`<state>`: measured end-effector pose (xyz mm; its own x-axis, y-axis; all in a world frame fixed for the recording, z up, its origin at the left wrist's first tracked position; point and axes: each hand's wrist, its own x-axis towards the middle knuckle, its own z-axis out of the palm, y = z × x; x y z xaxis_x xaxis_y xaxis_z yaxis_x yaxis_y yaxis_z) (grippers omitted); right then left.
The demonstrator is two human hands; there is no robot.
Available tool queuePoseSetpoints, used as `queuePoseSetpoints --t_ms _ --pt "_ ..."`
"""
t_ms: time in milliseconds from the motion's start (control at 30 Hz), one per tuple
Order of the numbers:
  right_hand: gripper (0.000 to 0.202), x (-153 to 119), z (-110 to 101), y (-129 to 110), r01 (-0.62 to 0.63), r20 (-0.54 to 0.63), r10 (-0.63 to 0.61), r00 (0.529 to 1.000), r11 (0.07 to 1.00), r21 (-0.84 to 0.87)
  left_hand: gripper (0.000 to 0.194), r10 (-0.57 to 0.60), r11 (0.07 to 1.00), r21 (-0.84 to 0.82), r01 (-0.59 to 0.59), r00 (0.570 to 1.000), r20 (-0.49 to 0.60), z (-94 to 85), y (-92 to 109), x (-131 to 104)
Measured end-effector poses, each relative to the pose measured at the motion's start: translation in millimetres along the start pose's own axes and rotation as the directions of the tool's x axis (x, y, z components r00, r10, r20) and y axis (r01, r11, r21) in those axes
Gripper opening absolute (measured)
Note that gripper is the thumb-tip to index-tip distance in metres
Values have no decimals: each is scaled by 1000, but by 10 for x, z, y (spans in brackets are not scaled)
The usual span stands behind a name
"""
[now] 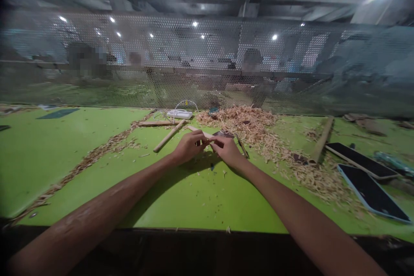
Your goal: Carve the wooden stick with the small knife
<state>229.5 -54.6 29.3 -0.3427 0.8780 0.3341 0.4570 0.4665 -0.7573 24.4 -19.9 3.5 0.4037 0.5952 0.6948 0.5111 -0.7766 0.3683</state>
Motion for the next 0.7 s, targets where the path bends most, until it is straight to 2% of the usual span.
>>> queuePoseSetpoints --t_ms 200,433,567,700 --pt "27 22 -15 23 127 -23 -134 991 973 -194 8 -40 997 -71 40 999 3 28 -20 -7" --pt "23 72 -2 109 161 -31 -180 983 934 -320 12 -102 986 -134 102 995 11 44 1 -5" --pt "23 84 -22 173 88 -97 -120 988 955 -285 12 -163 970 -173 172 984 64 3 -12 2" --pt "32 74 -48 202 5 -121 -19 992 994 -113 8 -223 959 -158 234 971 85 -24 -36 11"
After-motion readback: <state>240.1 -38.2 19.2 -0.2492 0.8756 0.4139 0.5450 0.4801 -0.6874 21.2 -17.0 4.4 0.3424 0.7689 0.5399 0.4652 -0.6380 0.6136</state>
